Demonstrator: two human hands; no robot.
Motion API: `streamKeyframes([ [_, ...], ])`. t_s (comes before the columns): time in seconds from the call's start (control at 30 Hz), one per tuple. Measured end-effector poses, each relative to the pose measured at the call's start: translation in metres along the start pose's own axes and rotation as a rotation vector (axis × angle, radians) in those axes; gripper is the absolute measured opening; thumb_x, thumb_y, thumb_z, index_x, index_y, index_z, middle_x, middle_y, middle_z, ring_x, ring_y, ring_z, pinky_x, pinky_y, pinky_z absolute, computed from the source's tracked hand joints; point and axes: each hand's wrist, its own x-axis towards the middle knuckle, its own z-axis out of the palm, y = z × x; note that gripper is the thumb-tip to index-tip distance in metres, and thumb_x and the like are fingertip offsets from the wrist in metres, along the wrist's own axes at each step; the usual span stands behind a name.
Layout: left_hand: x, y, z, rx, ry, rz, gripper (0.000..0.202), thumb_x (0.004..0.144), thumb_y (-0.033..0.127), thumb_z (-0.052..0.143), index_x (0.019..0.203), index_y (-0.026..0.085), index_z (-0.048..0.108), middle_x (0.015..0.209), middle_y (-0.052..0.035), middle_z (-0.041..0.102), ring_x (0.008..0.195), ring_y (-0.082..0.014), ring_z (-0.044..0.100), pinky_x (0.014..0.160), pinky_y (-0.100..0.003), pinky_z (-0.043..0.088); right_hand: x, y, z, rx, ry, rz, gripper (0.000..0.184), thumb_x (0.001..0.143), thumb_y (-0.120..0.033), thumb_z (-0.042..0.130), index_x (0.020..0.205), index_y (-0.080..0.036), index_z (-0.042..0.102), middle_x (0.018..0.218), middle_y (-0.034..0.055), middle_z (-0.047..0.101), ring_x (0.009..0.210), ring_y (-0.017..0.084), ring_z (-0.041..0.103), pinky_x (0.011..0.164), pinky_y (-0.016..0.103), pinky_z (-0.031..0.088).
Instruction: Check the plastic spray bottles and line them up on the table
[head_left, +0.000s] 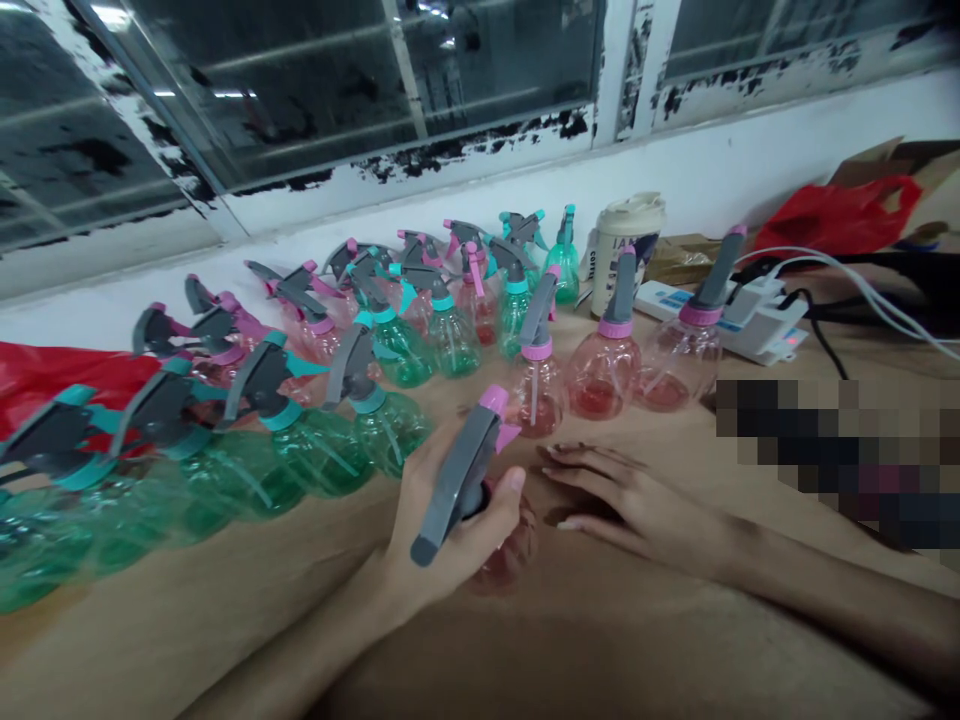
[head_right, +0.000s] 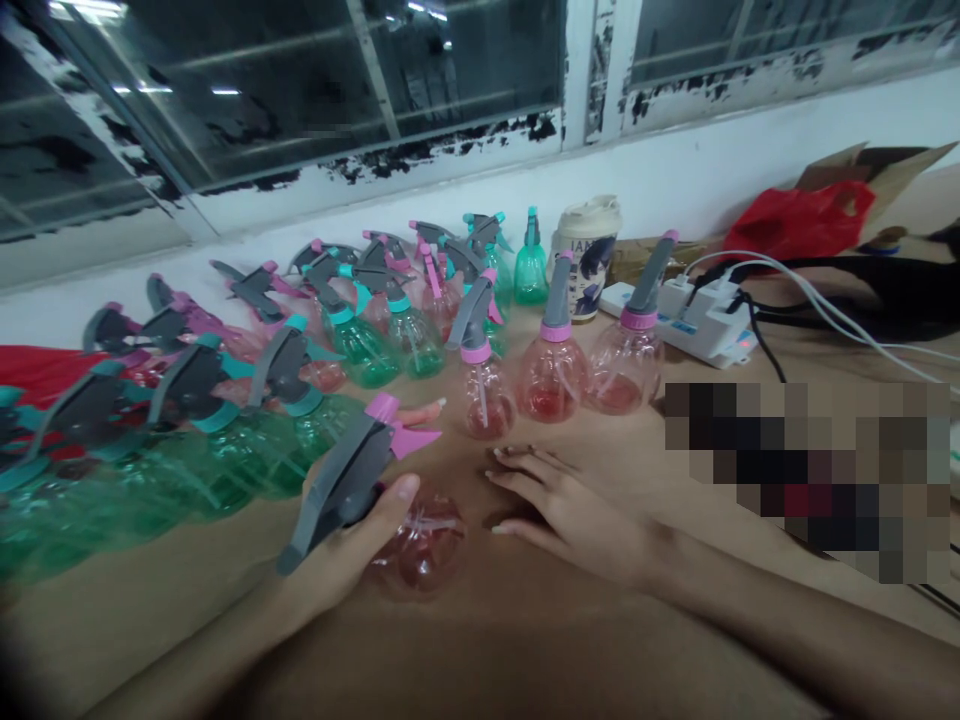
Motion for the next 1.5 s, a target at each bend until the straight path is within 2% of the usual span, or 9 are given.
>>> streamKeyframes([
  [0.13, 0.002, 0.002, -0.002, -0.021, 0.004, 0.032, 0.021, 0.081, 0.023, 0.049, 0.101, 0.026, 0.052, 0.105, -0.005, 0.061, 0.104, -0.0216, 0.058, 0.092, -0.039, 0.049, 0.002, -0.01, -0.004, 0.097, 0.037, 0.044, 0.052, 0.087, -0.046, 0.051, 0.131, -0.019, 0.042, 0.132, 0.01, 0.052, 0.121, 0.022, 0.048, 0.101, 0.042, 0.042],
  [0.23, 0.002, 0.0, -0.003, -0.022, 0.001, 0.078, 0.021, 0.082, 0.024, 0.048, 0.103, 0.027, 0.052, 0.115, -0.0037, 0.059, 0.118, -0.022, 0.049, 0.102, -0.042, 0.042, 0.005, -0.03, -0.012, 0.177, 0.051, 0.098, 0.061, 0.082, -0.052, 0.055, 0.132, -0.02, 0.039, 0.131, 0.0103, 0.052, 0.119, 0.023, 0.049, 0.099, 0.043, 0.043],
  [0.33, 0.0, -0.004, -0.002, -0.049, 0.016, 0.105, 0.022, 0.083, 0.027, 0.051, 0.105, 0.027, 0.051, 0.114, -0.0043, 0.057, 0.12, -0.0228, 0.047, 0.103, -0.043, 0.041, 0.012, -0.054, -0.019, 0.225, 0.08, 0.131, 0.072, 0.076, -0.058, 0.06, 0.133, -0.022, 0.036, 0.13, 0.0108, 0.052, 0.118, 0.026, 0.05, 0.096, 0.045, 0.044],
  [0.5, -0.003, -0.004, -0.002, -0.135, 0.043, 0.049, 0.045, 0.079, 0.028, 0.059, 0.119, 0.027, 0.04, 0.119, -0.0062, 0.05, 0.111, -0.0236, 0.051, 0.097, -0.044, 0.044, 0.028, -0.08, -0.016, 0.304, 0.17, 0.096, 0.079, 0.068, -0.06, 0.066, 0.13, -0.02, 0.037, 0.124, 0.0123, 0.053, 0.112, 0.027, 0.052, 0.091, 0.045, 0.047],
  [0.77, -0.01, -0.014, -0.035, -0.167, -0.229, -0.028, 0.081, 0.072, 0.036, 0.069, 0.138, 0.031, 0.021, 0.144, -0.0053, 0.032, 0.128, -0.0277, 0.036, 0.105, -0.046, 0.036, 0.048, -0.094, -0.002, 0.256, 0.292, 0.061, 0.053, 0.077, -0.047, 0.063, 0.115, -0.016, 0.046, 0.112, 0.0122, 0.056, 0.105, 0.026, 0.052, 0.09, 0.044, 0.045],
  [0.83, -0.017, -0.021, -0.045, -0.167, -0.185, -0.056, 0.073, 0.076, 0.036, 0.066, 0.136, 0.031, 0.026, 0.142, -0.0052, 0.036, 0.129, -0.0269, 0.036, 0.105, -0.046, 0.035, 0.051, -0.093, -0.004, 0.189, 0.312, 0.049, 0.053, 0.078, -0.048, 0.061, 0.116, -0.014, 0.046, 0.116, 0.014, 0.053, 0.109, 0.026, 0.05, 0.093, 0.044, 0.043],
  [0.97, -0.039, -0.031, -0.061, -0.161, -0.106, -0.098, 0.042, 0.084, 0.031, 0.057, 0.123, 0.03, 0.041, 0.129, -0.0046, 0.047, 0.116, -0.023, 0.05, 0.096, -0.041, 0.044, 0.06, -0.083, -0.009, 0.03, 0.321, 0.047, 0.057, 0.079, -0.054, 0.057, 0.117, -0.012, 0.048, 0.116, 0.0151, 0.05, 0.111, 0.027, 0.047, 0.095, 0.045, 0.042],
  [1.27, -0.092, -0.046, -0.06, 0.017, -0.32, -0.305, 0.021, 0.085, 0.033, 0.053, 0.106, 0.03, 0.052, 0.11, 0.0001, 0.061, 0.096, -0.02, 0.06, 0.089, -0.041, 0.047, 0.095, -0.066, -0.006, -0.257, 0.331, 0.131, 0.066, 0.083, -0.059, 0.047, 0.126, -0.009, 0.044, 0.107, 0.0168, 0.059, 0.106, 0.032, 0.051, 0.088, 0.049, 0.044],
  [1.5, -0.105, -0.045, -0.056, -0.044, -0.366, -0.334, 0.017, 0.086, 0.033, 0.052, 0.103, 0.029, 0.055, 0.103, 0.0019, 0.065, 0.097, -0.0193, 0.061, 0.088, -0.035, 0.046, 0.108, -0.063, -0.007, -0.345, 0.368, 0.229, 0.069, 0.08, -0.054, 0.055, 0.13, -0.01, 0.036, 0.11, 0.0195, 0.06, 0.108, 0.036, 0.052, 0.081, 0.047, 0.047],
])
